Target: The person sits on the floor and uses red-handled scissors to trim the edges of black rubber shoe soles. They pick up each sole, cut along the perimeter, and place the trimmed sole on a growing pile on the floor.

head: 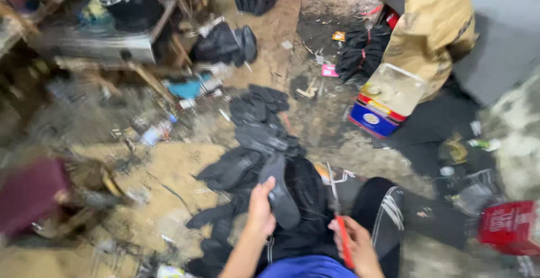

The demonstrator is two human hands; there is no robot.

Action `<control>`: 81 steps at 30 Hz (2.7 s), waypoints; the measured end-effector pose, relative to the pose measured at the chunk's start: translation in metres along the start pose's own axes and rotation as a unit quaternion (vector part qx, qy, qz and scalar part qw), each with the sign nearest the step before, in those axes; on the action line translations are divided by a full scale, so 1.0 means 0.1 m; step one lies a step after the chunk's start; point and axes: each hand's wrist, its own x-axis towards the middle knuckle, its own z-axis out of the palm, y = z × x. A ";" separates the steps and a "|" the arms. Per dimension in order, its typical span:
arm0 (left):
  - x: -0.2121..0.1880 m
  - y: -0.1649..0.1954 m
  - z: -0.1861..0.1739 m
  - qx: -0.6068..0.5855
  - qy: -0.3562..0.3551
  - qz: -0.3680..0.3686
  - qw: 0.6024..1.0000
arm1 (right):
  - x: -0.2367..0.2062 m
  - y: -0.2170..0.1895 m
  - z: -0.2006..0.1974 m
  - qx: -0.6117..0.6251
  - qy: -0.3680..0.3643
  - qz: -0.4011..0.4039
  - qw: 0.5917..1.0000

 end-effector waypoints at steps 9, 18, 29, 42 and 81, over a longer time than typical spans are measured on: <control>0.38 -0.58 0.26 0.035 -0.038 0.079 0.996 | 0.04 -0.04 -0.32 -0.038 -0.030 -0.168 0.985; 0.24 -0.23 0.38 0.023 -0.194 0.095 0.976 | 0.02 -0.01 -0.41 -0.127 0.002 -0.143 0.982; -0.10 0.47 0.60 0.021 -0.269 0.165 0.949 | -0.25 -0.10 -0.41 -0.141 -0.027 -0.118 0.983; -0.23 0.16 0.66 -0.046 -0.316 0.050 0.946 | -0.23 -0.89 0.00 -0.417 0.041 -0.263 0.869; -0.42 0.45 0.45 0.146 -0.291 0.165 0.931 | -0.43 -1.17 0.19 -0.486 0.067 -0.308 0.815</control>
